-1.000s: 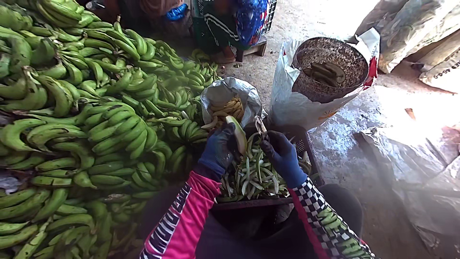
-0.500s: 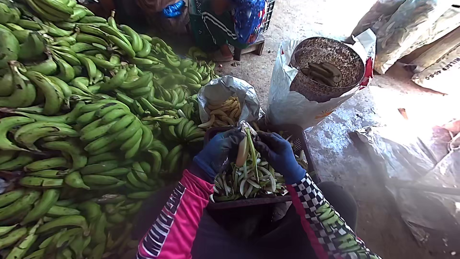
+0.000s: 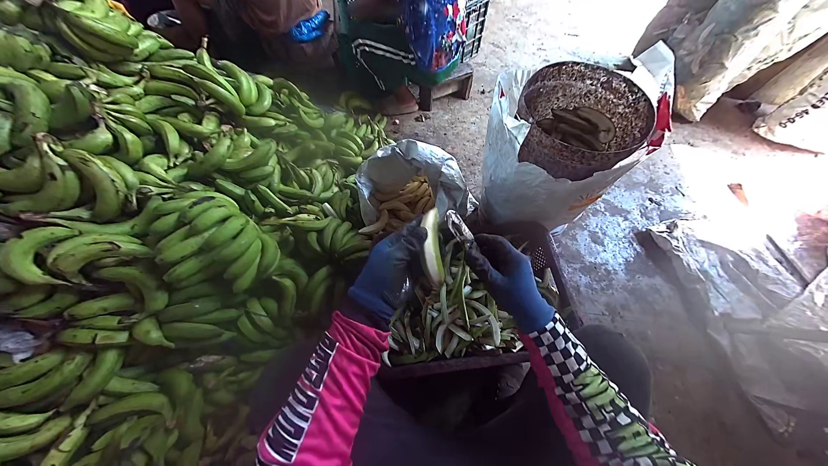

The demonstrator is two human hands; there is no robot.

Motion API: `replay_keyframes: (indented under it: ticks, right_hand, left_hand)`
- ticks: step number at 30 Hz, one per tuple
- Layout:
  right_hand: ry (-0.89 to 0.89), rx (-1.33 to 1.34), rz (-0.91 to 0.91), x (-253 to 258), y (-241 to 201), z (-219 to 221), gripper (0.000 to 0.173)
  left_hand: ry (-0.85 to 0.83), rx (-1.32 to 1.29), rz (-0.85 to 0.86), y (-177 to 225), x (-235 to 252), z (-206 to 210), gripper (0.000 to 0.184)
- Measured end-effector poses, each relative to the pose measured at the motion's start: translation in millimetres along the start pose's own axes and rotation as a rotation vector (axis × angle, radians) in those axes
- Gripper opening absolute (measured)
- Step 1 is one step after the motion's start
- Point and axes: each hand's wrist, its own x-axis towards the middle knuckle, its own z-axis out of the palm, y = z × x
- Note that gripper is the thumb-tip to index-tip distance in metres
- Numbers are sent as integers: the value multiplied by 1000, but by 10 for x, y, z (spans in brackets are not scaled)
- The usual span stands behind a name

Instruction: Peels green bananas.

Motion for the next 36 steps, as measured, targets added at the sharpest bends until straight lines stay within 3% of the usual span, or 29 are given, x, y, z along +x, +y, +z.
replay_keyframes:
  ticks: [3, 6, 8, 12, 16, 18, 21, 24, 27, 33, 36]
  right_hand:
    - [-61, -14, -162, -57, 18, 65, 50]
    - [-128, -86, -258, -67, 1, 105, 45]
    - [-163, -128, -281, -79, -24, 124, 43]
    - [-102, -91, -280, -62, -45, 151, 41]
    - [54, -139, -111, 81, -23, 30, 41]
    - [77, -170, 11, 133, 28, -77, 44]
    - [92, -88, 24, 98, 24, -133, 48]
    - [-23, 13, -29, 33, -34, -125, 48]
    - [-170, 94, -87, 8, -66, -134, 50]
    - [-320, 180, -134, -13, -116, -168, 46]
    - [-211, 64, -138, -10, -96, -107, 40]
  left_hand:
    - [210, -93, 58, 17, 14, -21, 34]
    - [288, -145, 31, 69, 8, -58, 29]
    - [248, -82, -5, 97, -19, -67, 31]
    - [12, 8, -17, 120, -89, -8, 33]
    - [-138, 127, -71, 89, -120, 15, 36]
    - [-148, 157, -83, 97, -128, 45, 40]
    - [-74, 143, -25, 78, -78, 10, 42]
    - [93, 165, 53, 100, -64, 2, 38]
    - [157, 208, 70, 115, -53, -21, 37]
    - [11, 191, 55, 75, -45, 28, 40]
    - [-56, 272, 50, 41, -77, 78, 39]
